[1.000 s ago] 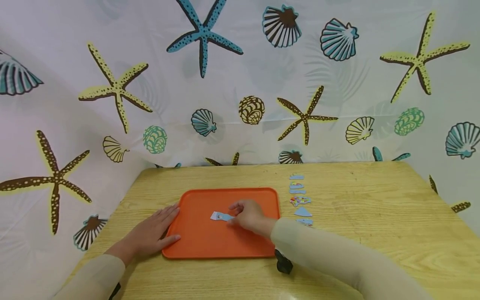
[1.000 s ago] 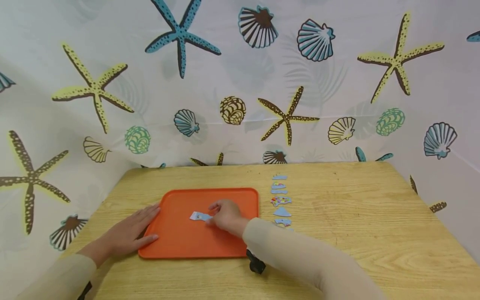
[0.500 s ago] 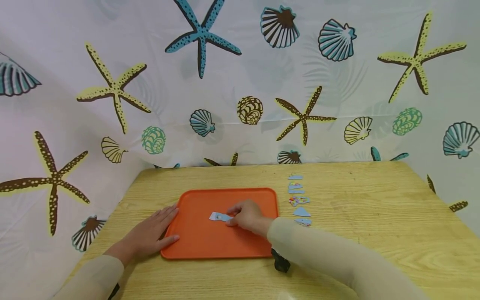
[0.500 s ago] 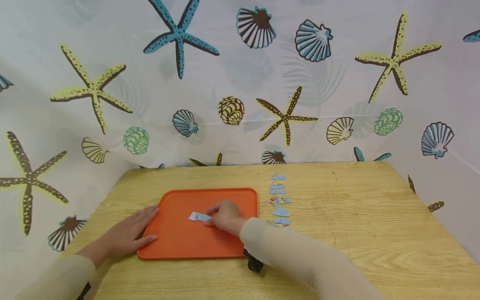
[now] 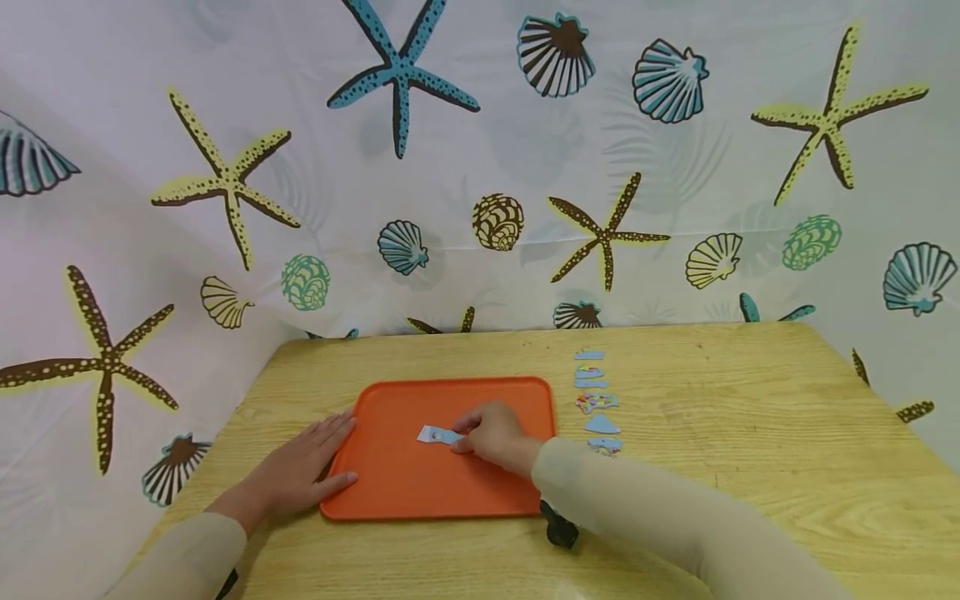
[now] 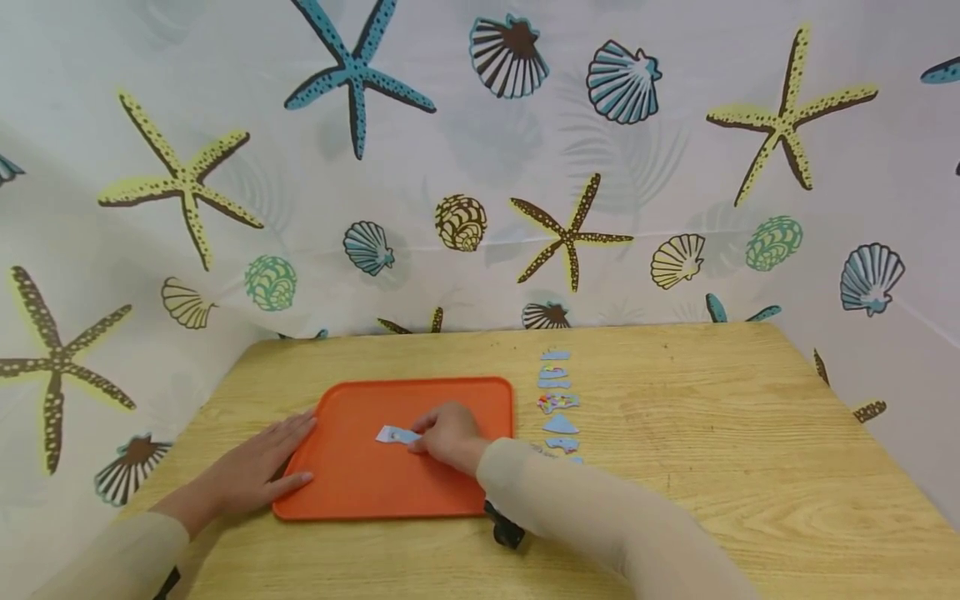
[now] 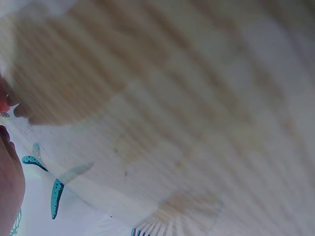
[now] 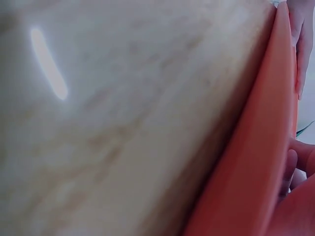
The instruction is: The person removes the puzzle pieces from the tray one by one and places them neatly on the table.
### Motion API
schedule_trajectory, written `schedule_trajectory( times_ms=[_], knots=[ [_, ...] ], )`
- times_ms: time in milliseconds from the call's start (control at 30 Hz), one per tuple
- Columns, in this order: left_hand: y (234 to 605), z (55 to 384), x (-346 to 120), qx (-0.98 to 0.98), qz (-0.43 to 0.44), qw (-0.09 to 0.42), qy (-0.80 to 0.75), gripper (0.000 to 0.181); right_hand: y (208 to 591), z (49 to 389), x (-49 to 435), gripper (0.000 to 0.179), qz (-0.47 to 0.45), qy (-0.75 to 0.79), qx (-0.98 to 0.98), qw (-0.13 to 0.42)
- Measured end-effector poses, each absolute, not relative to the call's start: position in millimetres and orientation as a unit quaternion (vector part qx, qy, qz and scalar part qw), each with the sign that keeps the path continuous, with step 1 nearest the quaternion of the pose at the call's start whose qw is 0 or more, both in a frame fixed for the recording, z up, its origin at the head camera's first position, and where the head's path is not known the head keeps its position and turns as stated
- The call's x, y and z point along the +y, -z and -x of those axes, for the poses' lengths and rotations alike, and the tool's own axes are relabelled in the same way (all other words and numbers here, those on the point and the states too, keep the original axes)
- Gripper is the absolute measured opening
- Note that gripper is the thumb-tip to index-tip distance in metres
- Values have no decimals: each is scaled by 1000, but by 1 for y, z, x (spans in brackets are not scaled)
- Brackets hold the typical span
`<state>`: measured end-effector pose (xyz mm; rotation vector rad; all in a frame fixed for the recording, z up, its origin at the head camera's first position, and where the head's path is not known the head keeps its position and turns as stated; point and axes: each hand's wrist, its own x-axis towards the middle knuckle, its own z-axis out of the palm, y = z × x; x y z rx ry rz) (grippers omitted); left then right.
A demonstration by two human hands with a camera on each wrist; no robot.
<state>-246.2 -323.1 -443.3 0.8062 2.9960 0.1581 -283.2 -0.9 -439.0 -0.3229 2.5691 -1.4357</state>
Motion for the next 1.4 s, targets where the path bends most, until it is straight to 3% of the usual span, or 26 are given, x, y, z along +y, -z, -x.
schedule_trajectory(
  times_ms=[733, 1400],
  knots=[
    [445, 244, -324, 965, -258, 14, -51, 87, 439, 282, -7, 7, 116, 449, 882, 77],
    [443, 244, -323, 966, -253, 19, -50, 89, 438, 280, -2, 6, 138, 528, 834, 84]
  ],
)
